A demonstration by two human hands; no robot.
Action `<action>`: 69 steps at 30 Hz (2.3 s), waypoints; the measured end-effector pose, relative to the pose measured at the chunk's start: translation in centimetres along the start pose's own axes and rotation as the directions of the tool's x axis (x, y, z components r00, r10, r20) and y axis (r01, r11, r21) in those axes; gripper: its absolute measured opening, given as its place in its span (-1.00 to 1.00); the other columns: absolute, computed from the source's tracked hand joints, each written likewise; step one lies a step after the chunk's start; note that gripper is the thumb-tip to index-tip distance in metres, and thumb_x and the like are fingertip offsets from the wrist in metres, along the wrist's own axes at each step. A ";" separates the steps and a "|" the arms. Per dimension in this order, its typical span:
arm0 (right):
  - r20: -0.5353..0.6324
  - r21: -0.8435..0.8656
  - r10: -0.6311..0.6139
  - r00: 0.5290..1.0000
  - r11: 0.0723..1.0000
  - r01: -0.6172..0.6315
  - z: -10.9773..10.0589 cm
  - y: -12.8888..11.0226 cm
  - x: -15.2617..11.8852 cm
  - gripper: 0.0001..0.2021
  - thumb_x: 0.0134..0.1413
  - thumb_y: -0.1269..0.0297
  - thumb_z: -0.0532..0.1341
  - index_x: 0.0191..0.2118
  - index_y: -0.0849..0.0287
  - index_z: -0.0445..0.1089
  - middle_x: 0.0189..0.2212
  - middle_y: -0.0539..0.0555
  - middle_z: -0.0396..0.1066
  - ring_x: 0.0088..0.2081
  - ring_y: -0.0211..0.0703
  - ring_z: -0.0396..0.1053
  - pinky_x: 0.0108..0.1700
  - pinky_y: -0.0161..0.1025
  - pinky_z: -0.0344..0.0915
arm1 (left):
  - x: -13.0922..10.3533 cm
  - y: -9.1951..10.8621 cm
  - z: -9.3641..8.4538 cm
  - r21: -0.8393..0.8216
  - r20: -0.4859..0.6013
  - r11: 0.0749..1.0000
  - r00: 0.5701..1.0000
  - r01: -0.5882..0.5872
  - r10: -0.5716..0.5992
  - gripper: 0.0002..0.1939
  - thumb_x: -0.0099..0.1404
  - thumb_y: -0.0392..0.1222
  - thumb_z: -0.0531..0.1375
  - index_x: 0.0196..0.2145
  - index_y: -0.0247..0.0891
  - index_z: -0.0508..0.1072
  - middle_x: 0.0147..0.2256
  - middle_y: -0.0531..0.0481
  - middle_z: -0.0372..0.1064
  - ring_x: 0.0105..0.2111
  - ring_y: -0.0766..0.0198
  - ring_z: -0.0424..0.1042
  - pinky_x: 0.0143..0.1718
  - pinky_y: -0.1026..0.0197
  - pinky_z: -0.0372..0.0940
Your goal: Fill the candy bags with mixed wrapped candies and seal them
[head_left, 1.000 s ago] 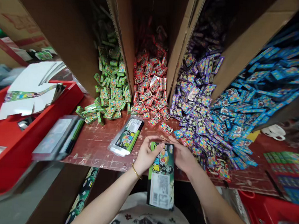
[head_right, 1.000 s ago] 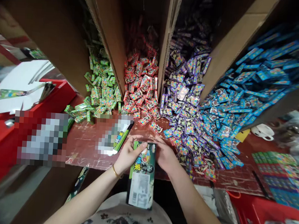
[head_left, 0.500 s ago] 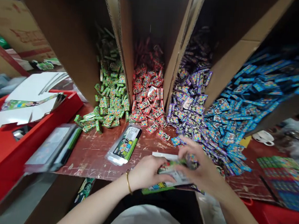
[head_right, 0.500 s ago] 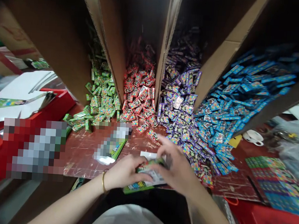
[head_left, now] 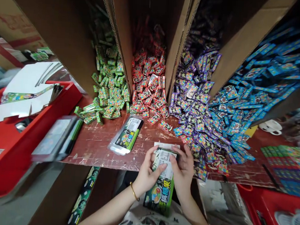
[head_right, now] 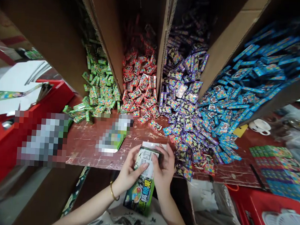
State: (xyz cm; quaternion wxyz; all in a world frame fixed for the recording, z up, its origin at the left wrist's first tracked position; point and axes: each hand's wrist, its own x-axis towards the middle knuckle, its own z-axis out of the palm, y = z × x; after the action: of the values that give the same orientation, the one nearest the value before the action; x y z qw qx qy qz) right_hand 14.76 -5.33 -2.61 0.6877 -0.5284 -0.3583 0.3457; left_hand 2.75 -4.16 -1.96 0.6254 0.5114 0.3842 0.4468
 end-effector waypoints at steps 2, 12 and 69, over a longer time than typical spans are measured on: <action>-0.012 0.030 0.043 0.999 0.999 -0.042 0.1 0.4 -0.1 -0.38 0.02 0.31 0.24 0.19 0.03 0.02 0.03 0.17 0.29 0.08 -0.05 0.25 0.14 0.06 0.15 | -0.2 -0.3 0.0 -0.021 -0.010 1.000 1.000 0.023 -0.023 -0.43 0.24 -0.20 0.17 0.12 -0.13 -0.02 -0.09 -0.08 0.34 -0.08 0.19 0.36 -0.05 0.10 0.29; 0.083 -0.066 0.037 0.996 0.997 -0.031 0.0 1.2 -0.7 -0.58 0.06 0.31 0.20 0.06 0.08 0.16 -0.25 0.10 0.39 0.09 -0.06 0.22 0.18 0.09 0.07 | 1.3 -0.8 -1.5 -0.011 -0.128 0.999 0.990 0.051 -0.052 -0.74 0.20 -0.06 0.19 -0.26 -0.20 0.19 -0.28 0.01 0.35 -0.27 0.26 0.40 -0.26 0.21 0.29; 0.572 -0.287 0.498 0.652 0.866 -0.410 -2.2 -2.3 8.0 -0.76 -0.29 0.36 0.37 -0.39 0.18 0.38 -0.56 -0.10 0.34 -0.52 -0.33 0.27 -0.44 -0.38 0.17 | 3.0 0.3 1.3 0.137 -0.046 0.988 0.997 0.074 -0.068 -0.71 0.30 -0.02 0.01 -0.29 -0.29 0.38 -0.36 -0.01 0.39 -0.35 0.26 0.35 -0.26 0.22 0.24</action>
State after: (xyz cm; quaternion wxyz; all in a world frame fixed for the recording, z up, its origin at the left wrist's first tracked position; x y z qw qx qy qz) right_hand 20.90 -0.02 0.27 0.3824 -0.4986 -0.4446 0.6383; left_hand 4.82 -1.63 -1.52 0.5958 0.5304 0.4452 0.4069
